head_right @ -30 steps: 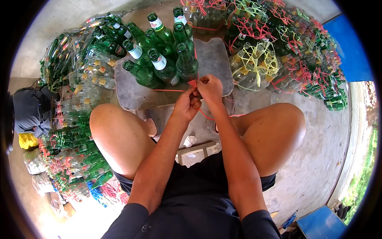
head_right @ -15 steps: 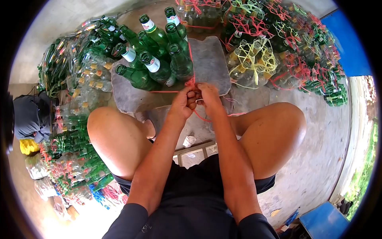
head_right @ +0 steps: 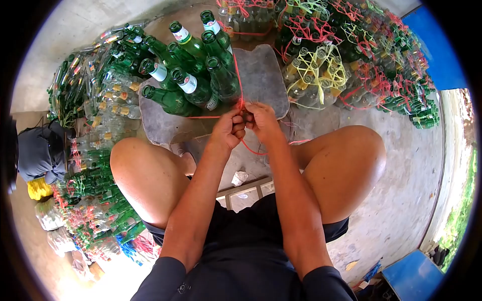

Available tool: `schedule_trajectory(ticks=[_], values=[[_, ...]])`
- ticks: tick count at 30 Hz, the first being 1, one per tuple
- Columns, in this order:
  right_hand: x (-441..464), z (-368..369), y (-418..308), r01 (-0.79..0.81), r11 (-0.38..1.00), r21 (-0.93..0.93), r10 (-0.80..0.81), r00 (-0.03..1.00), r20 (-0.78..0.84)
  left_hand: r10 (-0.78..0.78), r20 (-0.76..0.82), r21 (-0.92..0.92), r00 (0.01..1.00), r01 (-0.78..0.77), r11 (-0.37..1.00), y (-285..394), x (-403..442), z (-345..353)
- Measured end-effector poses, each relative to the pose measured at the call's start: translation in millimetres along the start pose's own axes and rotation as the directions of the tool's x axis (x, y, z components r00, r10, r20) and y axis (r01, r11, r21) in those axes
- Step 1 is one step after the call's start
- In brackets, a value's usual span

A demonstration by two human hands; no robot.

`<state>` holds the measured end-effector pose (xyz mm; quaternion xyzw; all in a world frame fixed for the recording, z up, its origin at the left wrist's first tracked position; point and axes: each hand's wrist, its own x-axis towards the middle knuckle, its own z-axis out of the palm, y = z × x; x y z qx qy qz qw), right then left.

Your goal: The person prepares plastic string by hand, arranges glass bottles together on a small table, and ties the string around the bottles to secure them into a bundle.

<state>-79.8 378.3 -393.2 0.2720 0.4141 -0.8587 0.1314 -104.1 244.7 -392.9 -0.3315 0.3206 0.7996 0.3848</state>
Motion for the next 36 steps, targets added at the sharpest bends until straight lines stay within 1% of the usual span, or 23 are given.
schedule_trajectory(ticks=[1, 4, 7, 10, 13, 16, 19, 22, 25, 28, 31, 36], values=[[-1.7, -1.3, 1.8, 0.011, 0.999, 0.046, -0.01, 1.0, -0.003, 0.002, 0.001, 0.001, 1.0, -0.002, 1.0, -0.1, -0.9, 0.8], [-4.0, -0.7, 5.6, -0.05, 0.968, 0.246, 0.073, 0.994, -0.085, 0.007, -0.006, 0.015, 1.0, -0.007, 1.0, 0.9, -4.5, 4.4], [-7.0, -1.0, 8.5, -0.115, 0.948, 0.298, 0.128, 0.991, -0.025, 0.012, -0.014, 0.047, 1.0, -0.012, 0.999, 1.0, -4.2, 4.2], [-10.9, -2.3, 9.4, -0.115, 0.95, 0.291, 0.125, 0.992, -0.015, 0.016, 0.039, 0.072, 0.999, -0.019, 0.997, 2.6, -5.0, -0.6], [-16.7, 2.5, 7.5, -0.056, 0.998, -0.03, 0.056, 0.998, -0.002, 0.084, -0.064, 0.105, 0.994, -0.077, 0.991, -0.2, -5.1, 3.4], [-29.2, 7.0, -3.6, -0.034, 0.99, 0.134, 0.049, 0.992, -0.113, 0.063, 0.023, 0.06, 0.998, -0.064, 0.996, 1.8, -2.8, -4.8], [-24.4, 6.2, 2.4, 0.017, 0.985, 0.174, 0.009, 0.989, -0.145, 0.065, -0.008, 0.073, 0.998, -0.064, 0.995, 0.9, -5.9, -0.8], [-14.7, 7.5, 4.9, 0.125, 0.983, 0.133, -0.099, 0.977, -0.19, 0.063, 0.024, 0.063, 0.998, -0.065, 0.996, 0.6, -6.8, -0.4], [-10.9, 13.1, 3.0, 0.139, 0.978, 0.155, -0.109, 0.976, -0.19, 0.087, 0.036, 0.053, 0.996, -0.089, 0.995, -1.3, -4.1, -1.4], [-11.3, 14.5, 0.1, 0.18, 0.964, 0.195, -0.134, 0.965, -0.227, 0.129, 0.008, 0.042, 0.992, -0.13, 0.991, -2.7, -3.5, 0.0], [-4.3, 14.3, 0.6, 0.183, 0.952, 0.245, -0.12, 0.96, -0.252, 0.139, 0.026, 0.016, 0.99, -0.14, 0.99, -3.4, -4.9, 4.1], [2.9, 10.4, 0.7, 0.192, 0.923, 0.332, -0.116, 0.964, -0.237, 0.175, 0.012, 0.053, 0.985, -0.175, 0.983, -5.3, -4.6, 5.8]])
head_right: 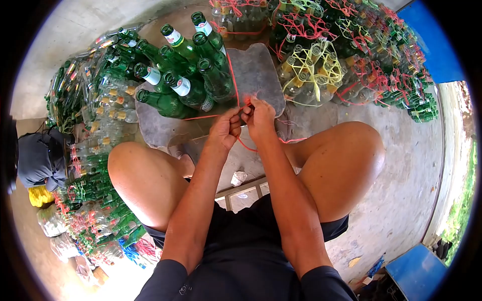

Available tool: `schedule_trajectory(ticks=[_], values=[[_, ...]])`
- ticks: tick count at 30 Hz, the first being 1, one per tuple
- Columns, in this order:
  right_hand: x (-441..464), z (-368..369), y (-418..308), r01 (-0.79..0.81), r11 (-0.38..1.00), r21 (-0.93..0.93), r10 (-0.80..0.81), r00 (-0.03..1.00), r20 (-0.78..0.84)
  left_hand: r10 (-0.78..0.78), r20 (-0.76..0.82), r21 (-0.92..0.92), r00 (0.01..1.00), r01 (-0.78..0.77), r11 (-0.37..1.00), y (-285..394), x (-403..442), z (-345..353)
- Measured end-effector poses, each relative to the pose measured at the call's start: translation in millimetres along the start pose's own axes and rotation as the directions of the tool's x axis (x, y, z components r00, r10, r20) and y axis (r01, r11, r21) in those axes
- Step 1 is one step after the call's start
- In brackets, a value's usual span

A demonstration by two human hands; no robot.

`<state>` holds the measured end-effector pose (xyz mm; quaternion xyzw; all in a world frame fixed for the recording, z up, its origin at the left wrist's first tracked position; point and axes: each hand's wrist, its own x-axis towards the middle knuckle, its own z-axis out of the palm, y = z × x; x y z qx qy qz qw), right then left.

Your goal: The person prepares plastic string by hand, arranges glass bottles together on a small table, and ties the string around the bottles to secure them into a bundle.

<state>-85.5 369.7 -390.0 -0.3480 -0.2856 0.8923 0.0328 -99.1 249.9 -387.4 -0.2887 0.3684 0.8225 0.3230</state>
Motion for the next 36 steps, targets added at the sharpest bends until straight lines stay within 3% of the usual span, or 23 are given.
schedule_trajectory(ticks=[16, 28, 36], values=[[40.0, 18.9, -17.5, 0.025, 0.998, -0.057, -0.026, 1.0, -0.008, 0.089, -0.127, -0.054, 0.988, -0.096, 0.994, 6.5, 2.8, -4.9], [37.7, 18.1, -19.6, 0.036, 0.96, -0.279, -0.043, 0.999, -0.018, 0.138, -0.185, -0.043, 0.973, -0.149, 0.988, 2.7, 2.0, -2.1], [39.4, 14.0, -12.8, -0.046, 0.999, -0.029, 0.046, 0.999, 0.003, 0.063, -0.172, -0.041, 0.983, -0.071, 0.997, 0.9, 1.7, -1.5]])
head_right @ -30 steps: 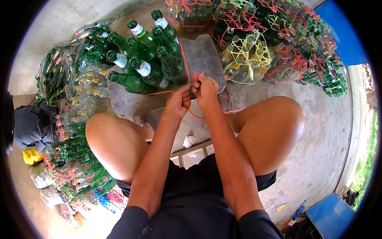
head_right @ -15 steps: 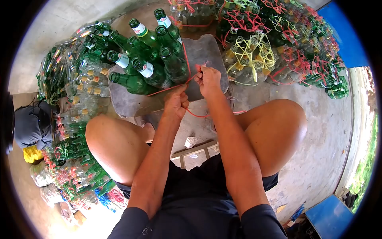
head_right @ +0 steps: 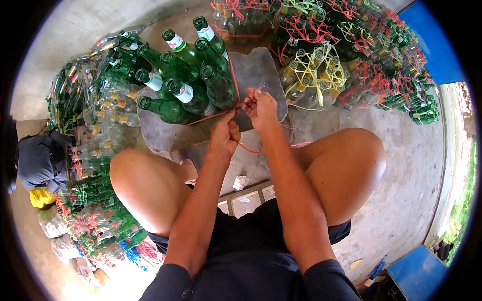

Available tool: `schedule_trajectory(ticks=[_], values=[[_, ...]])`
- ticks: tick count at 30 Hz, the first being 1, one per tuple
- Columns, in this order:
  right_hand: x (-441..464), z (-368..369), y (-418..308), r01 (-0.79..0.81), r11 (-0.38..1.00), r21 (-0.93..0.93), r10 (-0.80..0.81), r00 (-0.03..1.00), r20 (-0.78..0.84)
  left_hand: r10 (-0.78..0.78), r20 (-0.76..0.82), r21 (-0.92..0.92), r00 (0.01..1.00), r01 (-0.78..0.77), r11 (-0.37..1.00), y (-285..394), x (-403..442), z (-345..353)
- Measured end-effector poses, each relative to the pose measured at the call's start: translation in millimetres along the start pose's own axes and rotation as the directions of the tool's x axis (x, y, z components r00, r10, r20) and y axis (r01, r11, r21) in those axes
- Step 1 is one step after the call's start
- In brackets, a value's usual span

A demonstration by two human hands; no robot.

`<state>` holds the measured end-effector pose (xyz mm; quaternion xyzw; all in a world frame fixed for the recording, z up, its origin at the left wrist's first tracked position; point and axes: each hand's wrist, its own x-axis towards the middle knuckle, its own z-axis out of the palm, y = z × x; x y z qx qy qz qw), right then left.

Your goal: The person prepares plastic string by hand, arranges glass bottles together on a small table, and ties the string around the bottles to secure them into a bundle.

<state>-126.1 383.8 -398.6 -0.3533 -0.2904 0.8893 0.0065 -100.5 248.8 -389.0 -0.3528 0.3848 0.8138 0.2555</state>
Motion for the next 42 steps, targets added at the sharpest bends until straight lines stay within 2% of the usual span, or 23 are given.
schedule_trajectory(ticks=[4, 7, 22, 28, 34, 42], values=[[6.2, 7.1, -6.3, 0.041, 0.994, -0.098, -0.036, 0.998, 0.057, -0.018, 0.049, -0.021, 0.999, 0.019, 1.0, 1.1, 3.5, -2.4], [11.2, 13.7, -8.2, 0.078, 0.987, -0.144, -0.069, 0.995, 0.071, -0.005, 0.012, -0.027, 1.0, 0.006, 1.0, 2.7, 2.8, 1.9], [-9.6, -2.2, -0.8, 0.086, 0.996, 0.023, -0.088, 0.993, 0.082, 0.075, 0.031, 0.007, 0.997, -0.075, 0.997, -9.8, -4.8, 8.7], [-11.8, -1.4, -0.8, 0.119, 0.992, 0.033, -0.121, 0.99, 0.07, 0.103, 0.058, 0.052, 0.993, -0.106, 0.993, -11.0, -11.1, 15.1], [-5.0, 7.9, -11.4, 0.101, 0.994, -0.038, -0.099, 0.994, 0.037, 0.118, 0.028, 0.08, 0.993, -0.12, 0.99, -10.4, -13.3, 27.7], [-1.4, 14.4, -18.3, 0.09, 0.987, -0.136, -0.08, 0.994, 0.078, 0.141, 0.019, 0.079, 0.99, -0.142, 0.987, -11.6, -10.7, 29.1]])
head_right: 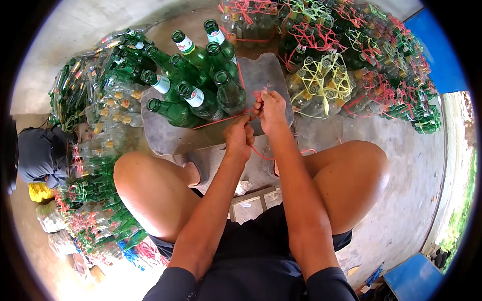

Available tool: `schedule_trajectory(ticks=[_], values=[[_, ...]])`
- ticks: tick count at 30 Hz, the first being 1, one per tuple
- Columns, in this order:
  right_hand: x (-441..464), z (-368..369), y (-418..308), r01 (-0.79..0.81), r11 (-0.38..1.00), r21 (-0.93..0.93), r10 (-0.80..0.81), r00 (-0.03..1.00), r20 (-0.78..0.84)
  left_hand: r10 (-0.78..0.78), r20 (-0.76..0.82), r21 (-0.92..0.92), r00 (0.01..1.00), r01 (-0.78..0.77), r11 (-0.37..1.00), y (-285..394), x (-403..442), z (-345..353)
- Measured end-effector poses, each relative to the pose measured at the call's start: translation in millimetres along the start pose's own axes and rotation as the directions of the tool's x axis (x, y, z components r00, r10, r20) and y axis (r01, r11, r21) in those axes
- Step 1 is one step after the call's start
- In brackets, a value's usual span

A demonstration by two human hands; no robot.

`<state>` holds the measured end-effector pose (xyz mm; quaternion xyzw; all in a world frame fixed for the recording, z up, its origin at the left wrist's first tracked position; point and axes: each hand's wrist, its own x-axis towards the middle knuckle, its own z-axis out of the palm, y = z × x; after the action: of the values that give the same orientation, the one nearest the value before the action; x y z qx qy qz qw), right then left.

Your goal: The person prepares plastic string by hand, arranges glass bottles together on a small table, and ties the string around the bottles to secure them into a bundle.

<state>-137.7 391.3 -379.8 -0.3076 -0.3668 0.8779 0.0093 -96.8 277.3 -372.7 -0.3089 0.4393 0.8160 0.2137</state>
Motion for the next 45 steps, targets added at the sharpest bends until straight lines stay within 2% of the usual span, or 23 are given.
schedule_trajectory(ticks=[4, 10, 19, 28, 34, 40, 45], values=[[4.0, 6.9, -3.9, 0.029, 0.997, -0.068, -0.032, 0.999, -0.033, -0.006, -0.016, -0.003, 1.0, 0.006, 1.0, -2.8, 2.0, 3.8], [11.2, 7.3, -9.3, 0.007, 0.999, -0.049, -0.008, 1.0, -0.013, -0.032, -0.001, -0.057, 0.999, 0.032, 0.998, 1.8, 2.5, -2.0], [20.9, 8.1, -7.3, -0.04, 0.997, -0.062, 0.039, 0.999, -0.024, 0.057, -0.021, -0.024, 0.998, -0.057, 0.998, 4.6, 6.0, -7.1], [25.3, 8.1, -9.7, -0.067, 0.991, -0.117, 0.065, 0.998, -0.019, 0.058, -0.081, -0.051, 0.995, -0.062, 0.997, 3.5, 4.3, -6.6], [29.4, 9.1, -9.7, -0.078, 0.985, -0.154, 0.076, 0.997, -0.021, 0.053, -0.058, -0.057, 0.997, -0.056, 0.997, 4.7, 2.7, -6.9], [33.8, 5.9, -6.5, -0.075, 0.987, -0.144, 0.075, 0.997, -0.003, 0.063, -0.021, -0.063, 0.998, -0.064, 0.996, 2.8, 4.5, -10.4], [24.2, -4.9, -5.4, -0.056, 0.998, -0.025, 0.056, 0.998, 0.012, -0.018, 0.054, -0.164, 0.998, 0.027, 0.986, 1.6, 9.1, -17.3]])
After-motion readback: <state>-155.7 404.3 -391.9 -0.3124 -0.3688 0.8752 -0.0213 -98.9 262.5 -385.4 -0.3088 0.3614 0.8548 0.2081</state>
